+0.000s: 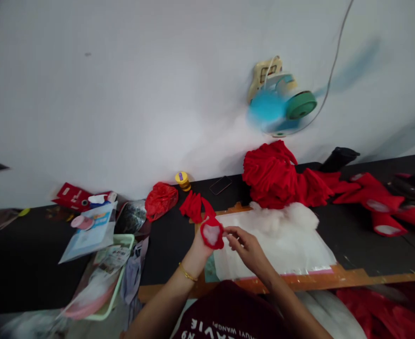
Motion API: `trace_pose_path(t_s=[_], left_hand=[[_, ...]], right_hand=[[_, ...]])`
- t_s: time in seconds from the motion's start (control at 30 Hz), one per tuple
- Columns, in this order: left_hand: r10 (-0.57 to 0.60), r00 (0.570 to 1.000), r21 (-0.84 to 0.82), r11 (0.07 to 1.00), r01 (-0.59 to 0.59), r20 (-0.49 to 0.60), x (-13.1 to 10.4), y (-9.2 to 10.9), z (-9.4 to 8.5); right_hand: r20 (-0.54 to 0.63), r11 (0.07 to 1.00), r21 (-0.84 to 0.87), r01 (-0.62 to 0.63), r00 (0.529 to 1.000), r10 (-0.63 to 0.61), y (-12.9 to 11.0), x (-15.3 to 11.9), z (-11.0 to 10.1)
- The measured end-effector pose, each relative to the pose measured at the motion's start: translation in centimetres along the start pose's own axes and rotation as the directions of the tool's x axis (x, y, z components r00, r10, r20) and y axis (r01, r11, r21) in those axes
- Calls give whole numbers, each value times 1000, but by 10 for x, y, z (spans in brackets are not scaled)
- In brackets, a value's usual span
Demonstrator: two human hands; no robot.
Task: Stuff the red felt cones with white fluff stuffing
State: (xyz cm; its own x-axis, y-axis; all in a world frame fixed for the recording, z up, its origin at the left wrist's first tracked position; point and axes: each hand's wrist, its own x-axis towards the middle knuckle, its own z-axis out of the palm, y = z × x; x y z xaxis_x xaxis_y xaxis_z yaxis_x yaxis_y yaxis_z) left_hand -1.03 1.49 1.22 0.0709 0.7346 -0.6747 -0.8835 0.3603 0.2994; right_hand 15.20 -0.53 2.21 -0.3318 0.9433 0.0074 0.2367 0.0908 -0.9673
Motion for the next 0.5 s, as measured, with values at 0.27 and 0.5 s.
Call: trace_pose_path(t_s=[0.27, 0.5], left_hand=[[74, 997, 11, 997, -74, -14, -9, 1, 1], [316, 923, 259, 893, -368, 221, -33, -16, 10]], right_hand=[[-72, 853, -369, 368, 904, -422, -2, -7, 19], [-20, 842, -354, 408, 896, -443, -2, -13, 35]])
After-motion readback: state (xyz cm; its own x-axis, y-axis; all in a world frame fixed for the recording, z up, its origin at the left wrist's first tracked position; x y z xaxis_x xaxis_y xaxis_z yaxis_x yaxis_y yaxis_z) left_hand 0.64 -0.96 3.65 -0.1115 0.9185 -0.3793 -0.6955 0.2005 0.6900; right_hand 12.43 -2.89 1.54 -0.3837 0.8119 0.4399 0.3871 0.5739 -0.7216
